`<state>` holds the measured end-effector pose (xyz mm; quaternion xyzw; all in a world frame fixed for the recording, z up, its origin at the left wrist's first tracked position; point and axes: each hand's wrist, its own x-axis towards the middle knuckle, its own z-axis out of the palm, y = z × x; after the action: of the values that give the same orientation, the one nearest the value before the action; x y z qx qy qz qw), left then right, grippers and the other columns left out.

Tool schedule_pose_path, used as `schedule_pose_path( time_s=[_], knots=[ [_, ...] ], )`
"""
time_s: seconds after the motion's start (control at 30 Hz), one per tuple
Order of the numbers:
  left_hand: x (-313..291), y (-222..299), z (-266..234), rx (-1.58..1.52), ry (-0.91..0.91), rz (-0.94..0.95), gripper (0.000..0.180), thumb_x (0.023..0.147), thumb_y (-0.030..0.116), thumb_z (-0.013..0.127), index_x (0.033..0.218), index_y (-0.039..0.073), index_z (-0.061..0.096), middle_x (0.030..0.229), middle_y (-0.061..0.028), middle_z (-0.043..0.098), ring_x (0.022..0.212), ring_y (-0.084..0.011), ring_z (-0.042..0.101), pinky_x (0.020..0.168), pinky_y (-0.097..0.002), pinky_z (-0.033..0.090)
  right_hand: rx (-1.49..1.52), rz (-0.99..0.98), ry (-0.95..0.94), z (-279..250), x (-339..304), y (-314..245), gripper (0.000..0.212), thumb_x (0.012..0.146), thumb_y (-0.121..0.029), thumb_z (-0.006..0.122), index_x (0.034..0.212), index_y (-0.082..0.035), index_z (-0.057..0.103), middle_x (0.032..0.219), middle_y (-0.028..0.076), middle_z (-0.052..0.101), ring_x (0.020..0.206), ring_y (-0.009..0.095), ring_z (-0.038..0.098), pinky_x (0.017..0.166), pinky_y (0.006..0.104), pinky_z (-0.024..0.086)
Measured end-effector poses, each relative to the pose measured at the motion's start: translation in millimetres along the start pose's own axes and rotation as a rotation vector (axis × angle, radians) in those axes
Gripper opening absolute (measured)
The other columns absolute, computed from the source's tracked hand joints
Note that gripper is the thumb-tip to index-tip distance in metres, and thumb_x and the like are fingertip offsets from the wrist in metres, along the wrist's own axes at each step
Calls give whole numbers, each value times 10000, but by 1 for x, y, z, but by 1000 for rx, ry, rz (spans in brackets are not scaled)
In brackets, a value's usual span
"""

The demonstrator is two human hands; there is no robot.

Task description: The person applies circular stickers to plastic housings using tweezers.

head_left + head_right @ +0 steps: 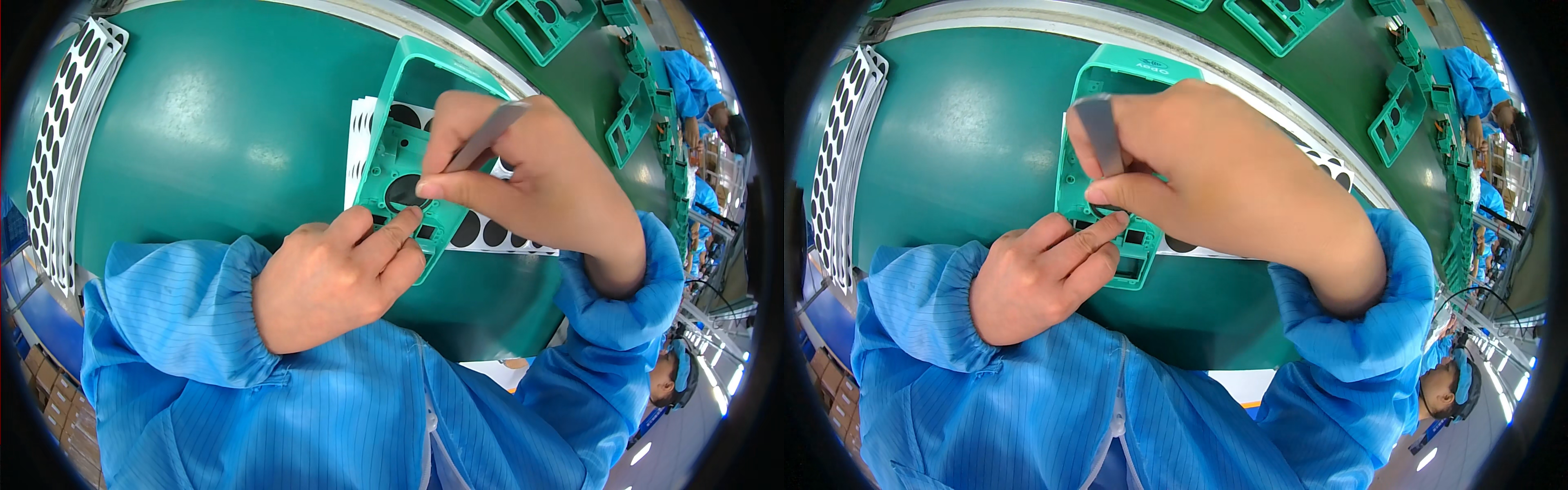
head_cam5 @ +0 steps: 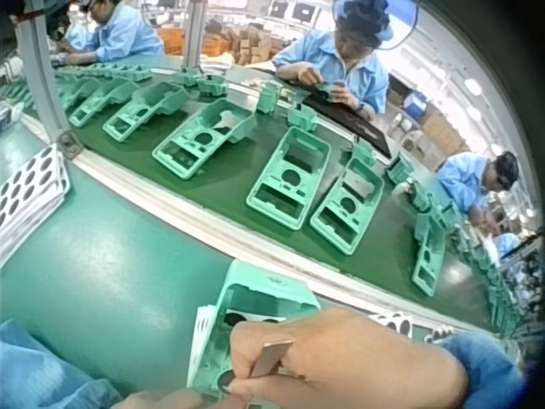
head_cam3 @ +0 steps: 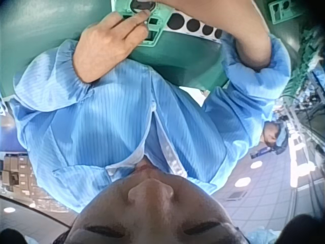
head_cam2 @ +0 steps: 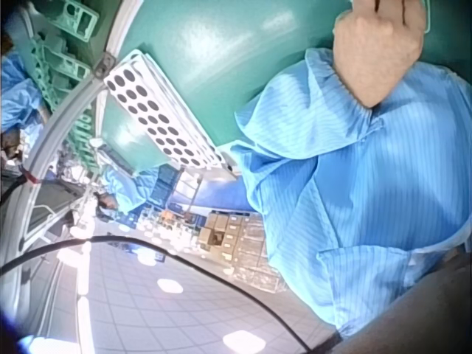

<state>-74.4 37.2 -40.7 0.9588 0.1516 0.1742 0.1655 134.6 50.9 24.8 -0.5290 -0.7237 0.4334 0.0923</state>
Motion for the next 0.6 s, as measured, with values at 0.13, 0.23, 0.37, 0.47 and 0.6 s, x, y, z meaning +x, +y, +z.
schedule_pose_path(
  time_s=[0.13,0.23,0.37,0.47,0.6],
  knots=[
    [-2,-1,-3,8,5,10,219,643,44,645,849,60,573,1094,-57,645,653,-132,504,450,-237,454,46,-24,80,0,-3,-5,136,787,-94,686,755,-15,581,642,52,522,552,174,535,496,276,390],
    [-5,-3,-2,25,9,-7,215,643,43,645,843,62,568,1092,-55,646,647,-130,500,444,-238,451,4,-27,41,2,2,-6,153,783,-90,691,742,-12,565,633,52,505,530,177,523,480,274,380],
    [-6,-4,-6,33,-5,-1,211,644,40,644,839,61,565,1095,-57,646,645,-129,498,445,-238,451,-92,-31,47,3,4,-8,175,776,-86,697,729,-13,545,619,49,484,504,190,505,461,276,367],
    [-6,-6,-6,24,5,0,210,644,41,642,838,59,563,1091,-60,647,646,-130,499,453,-239,456,-141,-95,106,5,6,-9,167,781,-83,690,735,-15,544,616,50,479,505,196,501,459,278,362],
    [-5,-8,-8,12,14,5,205,648,48,639,838,56,563,1084,-65,648,650,-133,505,460,-241,462,-100,-70,156,1,7,-14,163,787,-82,686,736,-19,544,621,55,482,500,197,497,459,282,359]
  ],
)
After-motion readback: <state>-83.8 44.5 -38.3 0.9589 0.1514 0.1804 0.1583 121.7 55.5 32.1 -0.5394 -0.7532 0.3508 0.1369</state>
